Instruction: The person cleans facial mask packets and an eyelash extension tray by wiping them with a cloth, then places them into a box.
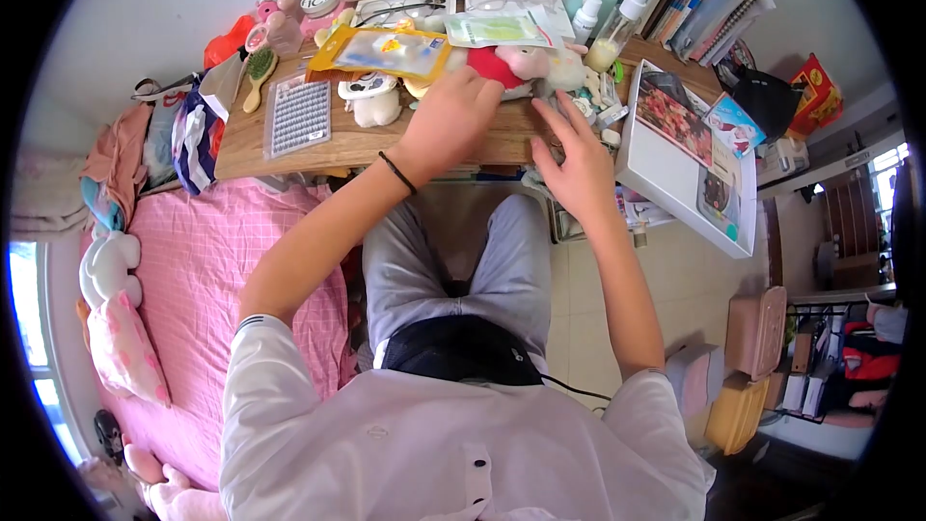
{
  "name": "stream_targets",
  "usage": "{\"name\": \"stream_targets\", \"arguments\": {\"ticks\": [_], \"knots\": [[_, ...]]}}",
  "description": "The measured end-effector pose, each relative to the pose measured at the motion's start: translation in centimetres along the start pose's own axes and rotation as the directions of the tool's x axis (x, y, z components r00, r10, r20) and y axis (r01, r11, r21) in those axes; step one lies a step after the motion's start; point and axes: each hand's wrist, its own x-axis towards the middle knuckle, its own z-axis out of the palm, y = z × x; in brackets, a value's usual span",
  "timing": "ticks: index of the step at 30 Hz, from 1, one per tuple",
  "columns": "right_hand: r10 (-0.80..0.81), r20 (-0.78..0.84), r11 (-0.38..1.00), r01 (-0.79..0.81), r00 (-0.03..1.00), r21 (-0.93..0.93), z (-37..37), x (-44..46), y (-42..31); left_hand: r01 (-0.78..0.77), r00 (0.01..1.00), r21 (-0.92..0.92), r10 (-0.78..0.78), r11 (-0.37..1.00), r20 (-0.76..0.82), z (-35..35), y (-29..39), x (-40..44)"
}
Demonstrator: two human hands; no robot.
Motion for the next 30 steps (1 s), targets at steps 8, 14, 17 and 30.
{"name": "stream_targets", "arguments": {"ticks": [8, 14, 17, 30], "knots": [[0.029, 0.043, 0.999, -0.03, 0.999, 0.022, 0.3, 0.3, -0.4, 0.084, 0.957, -0.028, -0.088, 0.996, -0.278, -1.3, 0.4, 1.7], [-0.009, 0.045, 1.0, 0.009, 0.999, 0.014, 0.6, 0.4, -0.1, 0.117, 0.934, -0.088, -0.139, 0.989, -0.329, -2.1, 0.5, 3.0], [-0.019, 0.046, 1.0, 0.019, 0.999, 0.011, 0.4, 0.5, -0.2, 0.294, 0.875, -0.314, -0.386, 0.903, -0.291, -2.2, 0.9, 4.0], [0.008, -0.047, 0.949, 0.007, 0.999, 0.316, 0.5, 1.6, 0.5, 0.255, 0.576, -0.914, -0.809, 0.314, -0.117, -1.7, -0.9, 4.7]]}}
